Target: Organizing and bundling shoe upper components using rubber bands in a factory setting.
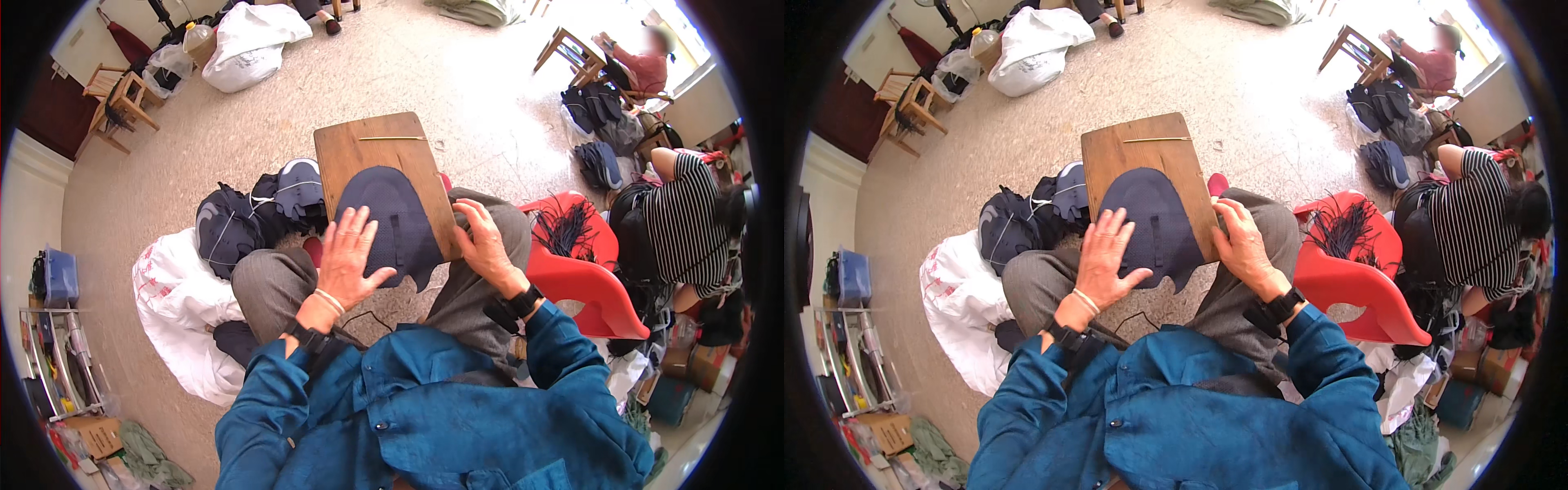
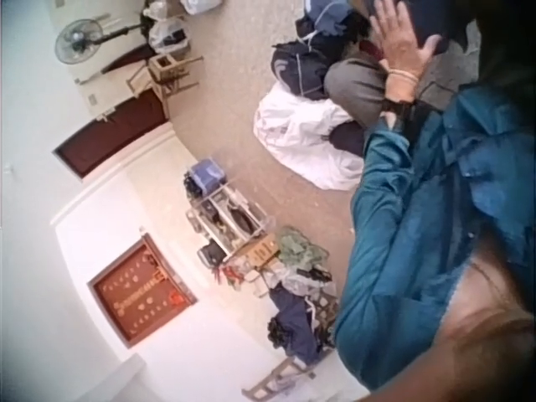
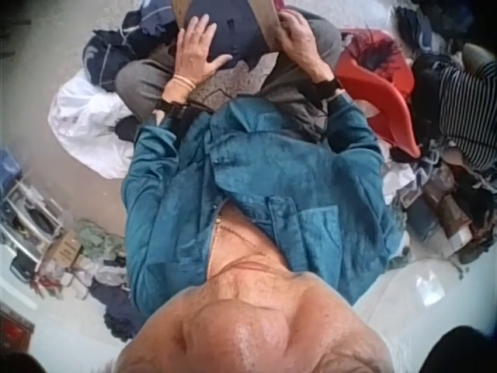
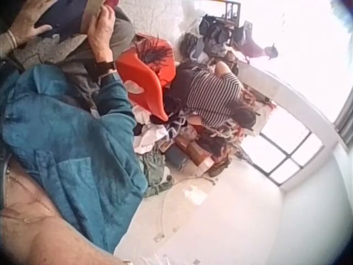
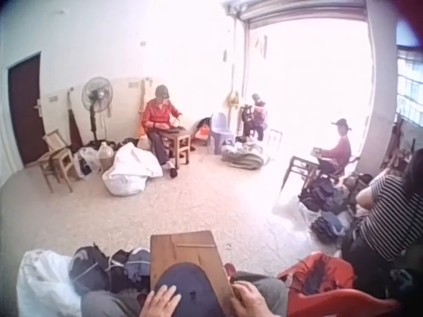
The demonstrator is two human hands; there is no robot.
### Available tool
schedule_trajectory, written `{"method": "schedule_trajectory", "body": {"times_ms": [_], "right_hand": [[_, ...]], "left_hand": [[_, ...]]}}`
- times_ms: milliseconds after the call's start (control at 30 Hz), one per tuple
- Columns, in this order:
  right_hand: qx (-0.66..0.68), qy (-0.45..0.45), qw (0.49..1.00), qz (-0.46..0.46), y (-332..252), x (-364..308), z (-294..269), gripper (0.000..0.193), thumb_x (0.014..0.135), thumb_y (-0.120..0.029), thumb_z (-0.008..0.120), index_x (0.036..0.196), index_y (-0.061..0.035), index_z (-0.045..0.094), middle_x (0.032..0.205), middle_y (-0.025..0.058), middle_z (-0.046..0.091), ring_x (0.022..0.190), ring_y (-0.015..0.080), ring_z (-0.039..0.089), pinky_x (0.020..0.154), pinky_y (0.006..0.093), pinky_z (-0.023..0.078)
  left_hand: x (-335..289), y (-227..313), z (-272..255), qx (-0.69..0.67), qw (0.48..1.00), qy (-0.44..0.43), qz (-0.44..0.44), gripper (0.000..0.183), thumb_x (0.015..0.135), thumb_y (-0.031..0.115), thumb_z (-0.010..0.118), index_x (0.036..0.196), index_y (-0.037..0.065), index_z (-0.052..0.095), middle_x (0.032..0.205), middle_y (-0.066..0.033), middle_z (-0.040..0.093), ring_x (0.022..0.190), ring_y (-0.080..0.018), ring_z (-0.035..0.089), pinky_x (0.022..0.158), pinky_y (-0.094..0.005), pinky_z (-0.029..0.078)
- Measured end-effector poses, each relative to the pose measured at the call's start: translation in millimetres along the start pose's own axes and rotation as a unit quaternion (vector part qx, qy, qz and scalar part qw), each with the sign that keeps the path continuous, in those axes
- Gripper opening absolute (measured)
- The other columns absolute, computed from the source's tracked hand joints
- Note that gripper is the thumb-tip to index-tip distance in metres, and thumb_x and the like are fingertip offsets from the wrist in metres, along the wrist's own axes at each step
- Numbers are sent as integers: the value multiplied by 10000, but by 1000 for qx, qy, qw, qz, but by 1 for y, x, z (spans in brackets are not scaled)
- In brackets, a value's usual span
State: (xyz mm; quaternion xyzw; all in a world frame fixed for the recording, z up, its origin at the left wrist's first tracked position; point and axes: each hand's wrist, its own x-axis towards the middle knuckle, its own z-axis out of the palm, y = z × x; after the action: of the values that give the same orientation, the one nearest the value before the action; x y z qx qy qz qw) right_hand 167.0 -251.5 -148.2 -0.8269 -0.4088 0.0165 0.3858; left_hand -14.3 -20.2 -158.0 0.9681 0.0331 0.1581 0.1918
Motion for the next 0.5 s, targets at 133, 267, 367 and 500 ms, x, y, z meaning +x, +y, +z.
{"method": "schedule_trajectory", "body": {"times_ms": [133,267,367,500], "right_hand": [[18,-10,1000,-3,0,-3,-1,408,861,-14,642,1260,0,558,1311,196,566,1212,370,563,1001,396,469],[4,-39,999,-30,3,-7,11,434,822,-71,715,1216,20,559,1288,208,551,1213,410,526,1036,443,450],[-33,-58,997,-30,-3,-6,13,449,781,-68,753,1188,15,579,1304,192,536,1218,407,502,1035,446,450],[-22,-49,998,-27,1,-3,14,444,749,-60,777,1150,3,597,1292,179,532,1206,403,495,1018,446,454]], "left_hand": [[20,-2,27,26,998,-53,-1,887,842,594,663,1478,24,424,1605,-153,312,1517,-315,219,1224,-516,151],[28,-3,47,53,996,-64,-45,916,862,647,604,1505,30,393,1619,-147,289,1522,-308,205,1228,-513,126],[31,-2,48,68,994,-56,-67,916,882,650,575,1527,34,361,1630,-143,269,1524,-306,199,1230,-512,109],[33,1,47,79,993,-59,-65,905,898,625,566,1542,36,328,1642,-142,241,1527,-305,191,1229,-518,105]]}}
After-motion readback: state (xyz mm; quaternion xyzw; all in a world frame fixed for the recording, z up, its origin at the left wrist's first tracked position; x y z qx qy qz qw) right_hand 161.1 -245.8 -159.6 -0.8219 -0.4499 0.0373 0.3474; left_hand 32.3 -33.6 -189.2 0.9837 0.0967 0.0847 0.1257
